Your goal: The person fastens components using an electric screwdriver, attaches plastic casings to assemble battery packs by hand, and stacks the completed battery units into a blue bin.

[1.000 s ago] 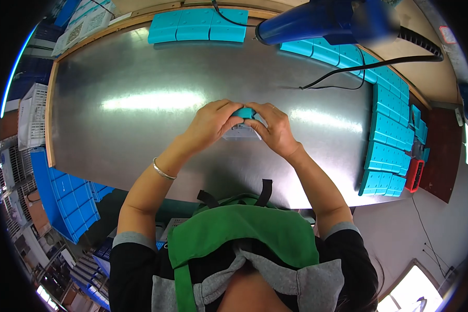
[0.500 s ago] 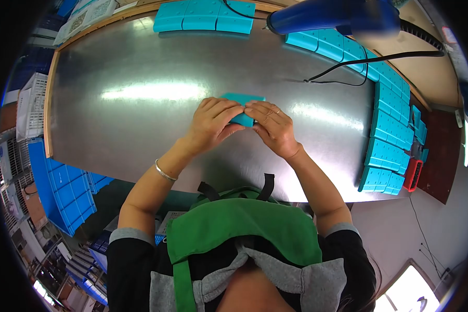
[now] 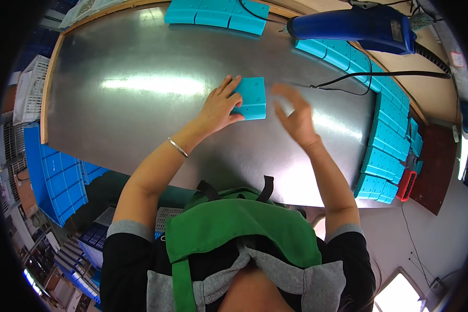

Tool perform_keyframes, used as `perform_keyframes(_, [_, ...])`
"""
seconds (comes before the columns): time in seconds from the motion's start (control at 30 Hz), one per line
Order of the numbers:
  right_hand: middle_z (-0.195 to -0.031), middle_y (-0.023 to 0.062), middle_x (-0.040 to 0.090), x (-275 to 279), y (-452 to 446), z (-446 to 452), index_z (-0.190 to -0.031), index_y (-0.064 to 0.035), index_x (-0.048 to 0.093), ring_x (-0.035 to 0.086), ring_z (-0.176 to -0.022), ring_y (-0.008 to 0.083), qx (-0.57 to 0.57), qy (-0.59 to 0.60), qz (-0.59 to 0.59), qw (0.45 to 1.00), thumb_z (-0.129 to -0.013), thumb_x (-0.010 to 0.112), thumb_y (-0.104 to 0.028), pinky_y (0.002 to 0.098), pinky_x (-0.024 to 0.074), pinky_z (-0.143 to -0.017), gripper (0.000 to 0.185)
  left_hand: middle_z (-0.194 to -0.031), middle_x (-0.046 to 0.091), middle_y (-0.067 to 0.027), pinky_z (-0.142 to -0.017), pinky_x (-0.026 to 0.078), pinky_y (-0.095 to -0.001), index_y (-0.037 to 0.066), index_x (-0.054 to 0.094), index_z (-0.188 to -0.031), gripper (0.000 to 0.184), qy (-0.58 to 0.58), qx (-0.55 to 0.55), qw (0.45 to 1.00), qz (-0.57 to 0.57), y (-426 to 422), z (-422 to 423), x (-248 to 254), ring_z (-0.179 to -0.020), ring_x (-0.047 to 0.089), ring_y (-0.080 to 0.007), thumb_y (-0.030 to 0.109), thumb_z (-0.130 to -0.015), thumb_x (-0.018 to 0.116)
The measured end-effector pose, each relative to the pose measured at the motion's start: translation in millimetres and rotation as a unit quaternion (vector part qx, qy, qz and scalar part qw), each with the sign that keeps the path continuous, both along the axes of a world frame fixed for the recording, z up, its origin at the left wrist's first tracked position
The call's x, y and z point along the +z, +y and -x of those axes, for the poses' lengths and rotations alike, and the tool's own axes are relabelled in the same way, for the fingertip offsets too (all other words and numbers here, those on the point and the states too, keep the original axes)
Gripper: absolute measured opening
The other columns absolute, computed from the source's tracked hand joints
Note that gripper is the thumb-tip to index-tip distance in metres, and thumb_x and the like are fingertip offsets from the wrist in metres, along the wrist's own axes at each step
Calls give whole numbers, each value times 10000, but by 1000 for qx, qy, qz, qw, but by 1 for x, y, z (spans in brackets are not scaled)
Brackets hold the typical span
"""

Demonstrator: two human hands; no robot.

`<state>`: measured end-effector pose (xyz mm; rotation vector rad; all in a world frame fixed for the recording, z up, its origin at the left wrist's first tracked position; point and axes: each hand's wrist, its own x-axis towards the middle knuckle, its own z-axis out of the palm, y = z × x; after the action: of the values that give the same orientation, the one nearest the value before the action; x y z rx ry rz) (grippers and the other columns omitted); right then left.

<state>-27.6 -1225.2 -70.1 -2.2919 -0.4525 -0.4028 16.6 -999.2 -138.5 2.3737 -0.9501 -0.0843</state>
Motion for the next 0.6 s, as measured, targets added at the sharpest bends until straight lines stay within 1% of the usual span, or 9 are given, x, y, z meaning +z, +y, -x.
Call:
perform_keyframes(0.07, [-1047,95,614,47,0,-25,-1133,-17,532,597,-977,224,-105,80,-300,945,-821,643,-38,319,490,-819,332,-1429,337,-139,-981,403,-457,124,499,-1000,512,8,8,1000,0,-3,1,4,-1326,308,-389,180,-609,826])
perform_keyframes(0.13, [-1054,76,588,83,4,-58,-1154,5,502,555,-966,153,-99,-58,-411,904,-858,631,-70,282,463,-830,332,-1444,315,-134,-957,412,-499,131,489,-1088,581,29,8,999,-26,-5,-1,6,-1347,280,-370,210,-620,823])
perform_keyframes(0.17, [-1090,79,573,88,3,-67,-1161,0,496,532,-979,128,-66,-36,-436,897,-858,661,-113,266,433,-858,363,-1451,305,-132,-946,416,-521,135,483,-1132,616,40,10,998,-39,-5,0,6,-1357,266,-361,226,-626,822])
perform_keyframes(0.3, [-1032,55,603,102,8,-85,-1150,0,521,553,-907,122,-38,-82,-420,903,-819,731,-171,240,438,-814,428,-1443,318,-115,-982,436,-427,87,421,-1278,784,55,20,998,-38,-5,0,12,-1353,273,-344,223,-619,821])
perform_keyframes(0.37, [-1019,136,652,106,7,-84,-1104,30,548,604,-969,179,-62,-126,-408,902,-818,717,-131,276,456,-876,369,-1450,309,-107,-993,433,-416,72,392,-1320,827,54,20,997,-45,-4,2,12,-1361,263,-327,233,-628,815])
perform_keyframes(0.43, [-978,135,657,125,11,-71,-1072,28,561,639,-882,199,-77,-208,-366,904,-786,702,-35,299,490,-842,326,-1456,301,-101,-999,431,-409,65,377,-1342,847,53,15,997,-54,-6,-2,13,-1367,253,-316,242,-637,811])
perform_keyframes(0.5, [-956,150,649,139,6,-62,-1040,31,545,659,-827,290,-64,-274,-344,896,-755,676,6,385,533,-802,315,-1461,296,-97,-1002,429,-405,66,377,-1346,844,60,12,996,-68,-9,-5,12,-1371,245,-309,250,-643,808])
perform_keyframes(0.53, [-943,163,634,152,14,-59,-1080,25,515,652,-853,345,-36,-300,-435,848,-763,660,-58,464,529,-809,359,-1464,290,-95,-992,439,-408,59,378,-1345,844,57,10,996,-72,-12,-6,11,-1372,243,-306,258,-646,807])
perform_keyframes(0.6, [-909,163,620,163,14,-45,-1048,66,498,653,-811,288,91,-270,-495,821,-792,675,-111,403,544,-789,358,-1470,280,-91,-971,458,-414,46,380,-1343,843,46,2,996,-76,-19,-14,9,-1375,240,-299,274,-652,805])
